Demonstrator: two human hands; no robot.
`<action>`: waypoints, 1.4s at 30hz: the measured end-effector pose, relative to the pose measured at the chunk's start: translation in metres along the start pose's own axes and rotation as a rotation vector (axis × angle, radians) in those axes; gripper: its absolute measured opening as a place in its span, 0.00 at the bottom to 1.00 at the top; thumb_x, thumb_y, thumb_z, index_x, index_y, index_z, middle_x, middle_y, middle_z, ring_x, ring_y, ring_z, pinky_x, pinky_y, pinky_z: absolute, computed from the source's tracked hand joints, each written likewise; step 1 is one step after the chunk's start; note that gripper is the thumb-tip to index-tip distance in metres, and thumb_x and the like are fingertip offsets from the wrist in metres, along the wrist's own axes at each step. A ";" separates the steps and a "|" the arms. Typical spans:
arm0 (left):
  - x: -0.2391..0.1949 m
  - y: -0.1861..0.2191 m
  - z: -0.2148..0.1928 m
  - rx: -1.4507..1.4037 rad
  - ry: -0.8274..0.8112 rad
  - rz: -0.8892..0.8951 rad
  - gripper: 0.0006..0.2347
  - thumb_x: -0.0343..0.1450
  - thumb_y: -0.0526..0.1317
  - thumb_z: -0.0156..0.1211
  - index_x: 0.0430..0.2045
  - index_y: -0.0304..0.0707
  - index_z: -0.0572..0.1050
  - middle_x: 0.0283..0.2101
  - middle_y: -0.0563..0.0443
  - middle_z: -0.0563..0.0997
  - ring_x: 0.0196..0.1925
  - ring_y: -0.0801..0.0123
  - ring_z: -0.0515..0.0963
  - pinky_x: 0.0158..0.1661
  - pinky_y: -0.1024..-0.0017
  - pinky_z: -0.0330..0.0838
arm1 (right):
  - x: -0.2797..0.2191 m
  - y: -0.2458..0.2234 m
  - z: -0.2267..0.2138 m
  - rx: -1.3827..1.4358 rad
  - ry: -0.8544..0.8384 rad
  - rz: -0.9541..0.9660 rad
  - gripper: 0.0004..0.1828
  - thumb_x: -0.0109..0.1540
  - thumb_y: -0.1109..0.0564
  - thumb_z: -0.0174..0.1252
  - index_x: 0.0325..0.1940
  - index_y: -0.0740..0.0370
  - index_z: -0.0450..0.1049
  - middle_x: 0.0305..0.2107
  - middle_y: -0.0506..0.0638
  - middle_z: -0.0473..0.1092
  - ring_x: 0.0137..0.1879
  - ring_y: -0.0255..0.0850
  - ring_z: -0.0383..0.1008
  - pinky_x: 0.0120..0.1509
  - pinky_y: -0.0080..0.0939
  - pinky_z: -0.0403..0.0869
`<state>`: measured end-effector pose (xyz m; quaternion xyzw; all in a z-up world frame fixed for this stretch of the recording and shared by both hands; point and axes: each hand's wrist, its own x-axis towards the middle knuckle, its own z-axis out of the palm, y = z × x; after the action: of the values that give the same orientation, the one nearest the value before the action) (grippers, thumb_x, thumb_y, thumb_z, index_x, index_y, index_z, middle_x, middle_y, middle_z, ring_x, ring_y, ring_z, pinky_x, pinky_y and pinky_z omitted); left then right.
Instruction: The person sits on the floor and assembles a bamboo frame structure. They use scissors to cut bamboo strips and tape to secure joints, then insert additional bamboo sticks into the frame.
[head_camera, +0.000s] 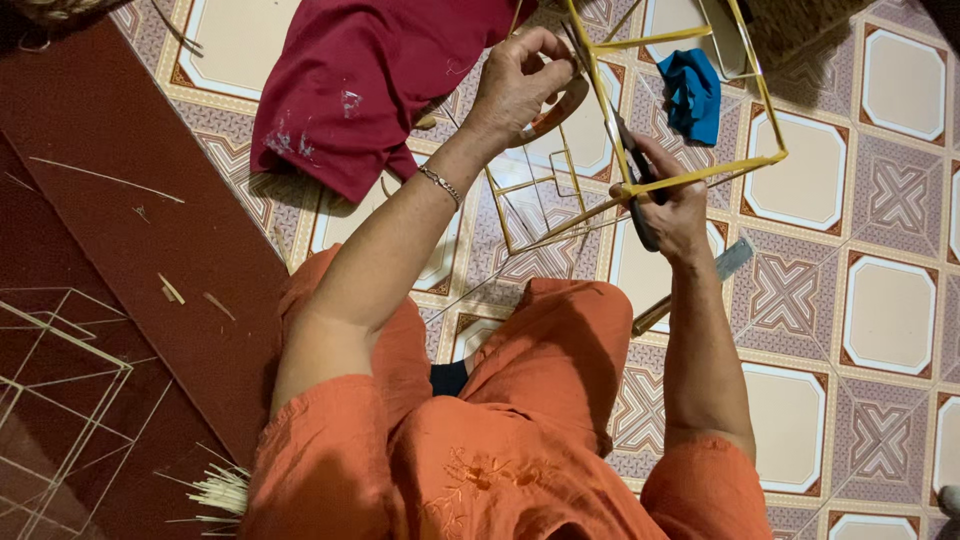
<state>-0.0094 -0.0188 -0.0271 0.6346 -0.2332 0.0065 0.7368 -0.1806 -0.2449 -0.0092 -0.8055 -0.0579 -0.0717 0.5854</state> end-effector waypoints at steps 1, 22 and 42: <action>-0.001 0.001 0.000 -0.006 0.002 -0.001 0.03 0.70 0.35 0.65 0.32 0.37 0.79 0.28 0.58 0.81 0.28 0.83 0.80 0.27 0.78 0.77 | 0.002 0.003 0.000 0.021 -0.006 -0.026 0.33 0.62 0.64 0.68 0.71 0.66 0.67 0.51 0.48 0.75 0.47 0.29 0.73 0.49 0.30 0.74; -0.007 -0.002 0.003 0.020 -0.021 -0.075 0.02 0.69 0.34 0.65 0.29 0.35 0.80 0.28 0.55 0.82 0.28 0.80 0.79 0.28 0.79 0.76 | 0.019 0.037 -0.008 0.229 -0.109 -0.040 0.41 0.62 0.50 0.72 0.75 0.68 0.67 0.47 0.47 0.71 0.47 0.30 0.70 0.49 0.32 0.72; 0.000 0.063 -0.030 -0.318 -0.387 -0.288 0.04 0.71 0.35 0.67 0.33 0.36 0.79 0.54 0.44 0.82 0.26 0.84 0.78 0.21 0.83 0.71 | -0.186 0.053 -0.001 -0.048 0.408 0.291 0.30 0.60 0.62 0.68 0.67 0.65 0.72 0.35 0.47 0.74 0.38 0.32 0.75 0.42 0.32 0.75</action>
<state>-0.0182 0.0216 0.0288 0.5271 -0.2752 -0.2561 0.7621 -0.3541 -0.2635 -0.0922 -0.7879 0.1796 -0.1490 0.5699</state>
